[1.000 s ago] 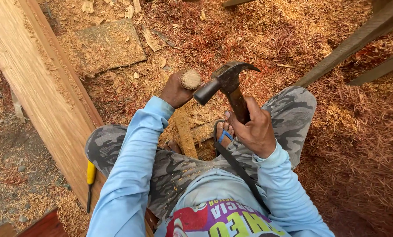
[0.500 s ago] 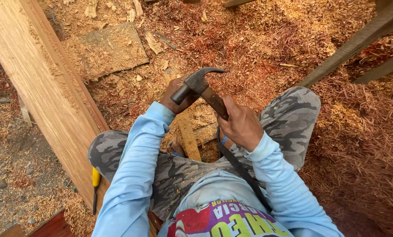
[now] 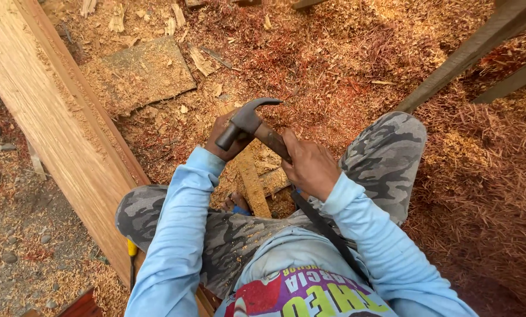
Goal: Use a hammer and chisel to carve and shape a piece of wood for a furniture frame.
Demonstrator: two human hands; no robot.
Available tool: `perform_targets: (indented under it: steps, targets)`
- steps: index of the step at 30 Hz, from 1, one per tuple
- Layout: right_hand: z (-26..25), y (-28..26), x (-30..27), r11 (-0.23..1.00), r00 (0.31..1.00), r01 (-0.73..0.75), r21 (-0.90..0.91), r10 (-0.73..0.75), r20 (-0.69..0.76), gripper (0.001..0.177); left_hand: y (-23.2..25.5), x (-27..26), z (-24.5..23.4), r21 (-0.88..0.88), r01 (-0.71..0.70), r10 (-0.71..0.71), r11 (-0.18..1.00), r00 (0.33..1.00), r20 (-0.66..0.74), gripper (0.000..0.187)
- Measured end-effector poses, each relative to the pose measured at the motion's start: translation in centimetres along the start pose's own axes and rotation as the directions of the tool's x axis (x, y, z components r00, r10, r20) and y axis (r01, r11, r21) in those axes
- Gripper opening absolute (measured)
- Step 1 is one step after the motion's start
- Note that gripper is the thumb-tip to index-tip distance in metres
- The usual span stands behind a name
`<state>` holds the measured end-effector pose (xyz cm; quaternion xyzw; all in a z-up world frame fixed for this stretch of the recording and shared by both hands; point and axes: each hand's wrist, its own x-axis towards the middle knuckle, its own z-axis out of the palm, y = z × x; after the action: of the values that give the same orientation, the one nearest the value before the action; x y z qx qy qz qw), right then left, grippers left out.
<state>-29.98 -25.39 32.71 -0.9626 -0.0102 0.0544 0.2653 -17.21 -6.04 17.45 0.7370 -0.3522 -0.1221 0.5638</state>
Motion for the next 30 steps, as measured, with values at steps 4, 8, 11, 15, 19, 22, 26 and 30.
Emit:
perform_targets:
  steps: [4,8,11,15,19,22,26,30]
  targets:
    - [-5.5,-4.1,-0.4,0.979,0.971,0.192,0.065,-0.180,-0.157,0.043,0.8,-0.3,-0.9,-0.063,0.046,-0.044,0.997,0.998,0.037,0.041]
    - [-5.7,-4.5,-1.9,0.911,0.946,0.085,0.404,0.053,-0.319,0.040,1.7,-0.8,-0.9,0.219,0.109,-0.132,0.970,0.987,0.095,0.034]
    - [-0.6,-1.6,-0.7,0.822,0.873,0.399,0.406,-0.204,-0.444,0.053,-0.5,-0.5,-0.2,-0.444,0.543,-0.557,0.713,0.823,0.111,0.031]
    - [1.3,-0.3,-0.5,0.997,0.998,0.001,-0.083,0.005,0.069,0.052,-3.1,-1.4,0.9,-0.800,0.424,-0.507,0.424,0.843,0.178,0.033]
    - [-4.8,-4.6,-0.5,0.978,0.978,0.198,0.063,-0.193,-0.076,0.051,-1.8,-2.0,0.9,-0.481,0.328,-0.339,0.813,0.939,0.067,0.028]
    - [-6.2,-5.4,-1.2,0.921,0.920,0.314,0.228,-0.237,-0.311,0.051,0.1,-2.1,0.3,-0.185,0.352,-0.350,0.917,0.936,0.044,0.026]
    - [0.1,-1.1,-0.4,0.848,0.860,0.436,0.301,-0.295,-0.416,0.054,2.8,-1.1,-1.3,-0.233,0.340,-0.340,0.911,0.939,0.044,0.030]
    - [1.7,0.5,0.3,0.993,0.979,-0.025,-0.119,0.048,0.196,0.040,1.0,-0.9,-1.0,-0.196,0.300,-0.296,0.934,0.954,0.049,0.041]
